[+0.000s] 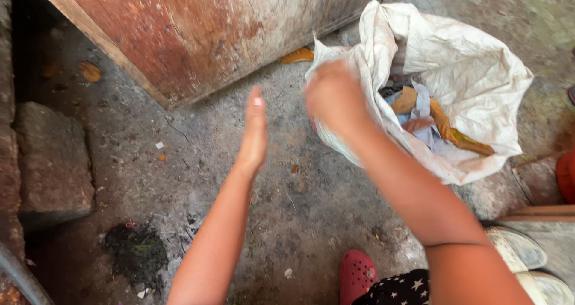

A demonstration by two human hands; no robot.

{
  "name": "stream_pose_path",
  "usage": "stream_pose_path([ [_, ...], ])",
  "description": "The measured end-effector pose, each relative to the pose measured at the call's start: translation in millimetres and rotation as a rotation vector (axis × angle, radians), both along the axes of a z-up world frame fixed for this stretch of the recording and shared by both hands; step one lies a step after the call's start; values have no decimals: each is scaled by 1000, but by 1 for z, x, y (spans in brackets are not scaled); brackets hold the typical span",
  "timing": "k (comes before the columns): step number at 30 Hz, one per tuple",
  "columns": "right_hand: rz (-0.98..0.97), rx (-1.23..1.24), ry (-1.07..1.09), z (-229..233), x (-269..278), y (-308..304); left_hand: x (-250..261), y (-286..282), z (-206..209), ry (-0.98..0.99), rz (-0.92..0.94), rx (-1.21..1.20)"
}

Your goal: The person picks up trash, leaves, and scraps of paper from a concrete floor by hand, placing them into several white sacks.

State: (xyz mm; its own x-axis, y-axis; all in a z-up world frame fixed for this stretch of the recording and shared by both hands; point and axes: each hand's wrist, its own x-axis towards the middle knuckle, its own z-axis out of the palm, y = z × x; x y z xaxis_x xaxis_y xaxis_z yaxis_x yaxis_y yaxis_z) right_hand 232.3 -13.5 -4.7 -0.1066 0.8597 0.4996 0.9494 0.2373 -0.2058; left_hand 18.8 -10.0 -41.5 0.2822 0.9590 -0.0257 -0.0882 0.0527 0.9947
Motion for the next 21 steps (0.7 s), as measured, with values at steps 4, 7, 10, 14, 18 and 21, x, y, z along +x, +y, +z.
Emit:
stream_pose_path([
  [4, 7, -238, -105, -54, -53, 17, -24, 35, 19, 86, 119, 92],
  [7, -13, -265, -143, -68, -58, 30, -50, 75, 22, 220, 201, 81],
  [10, -31, -329, -41, -71, -60, 39, -68, 131, 19, 239, 301, 134],
  [14, -23, -348, -48, -89, -74, 59, -74, 181, 18, 397, 408, 77],
  [18, -6, -433, 85, -121, -95, 77, -65, 195, 18, 440, 419, -8],
  [21, 7, -455, 49, -151, -96, 81, -59, 199, 16, 470, 473, 34],
])
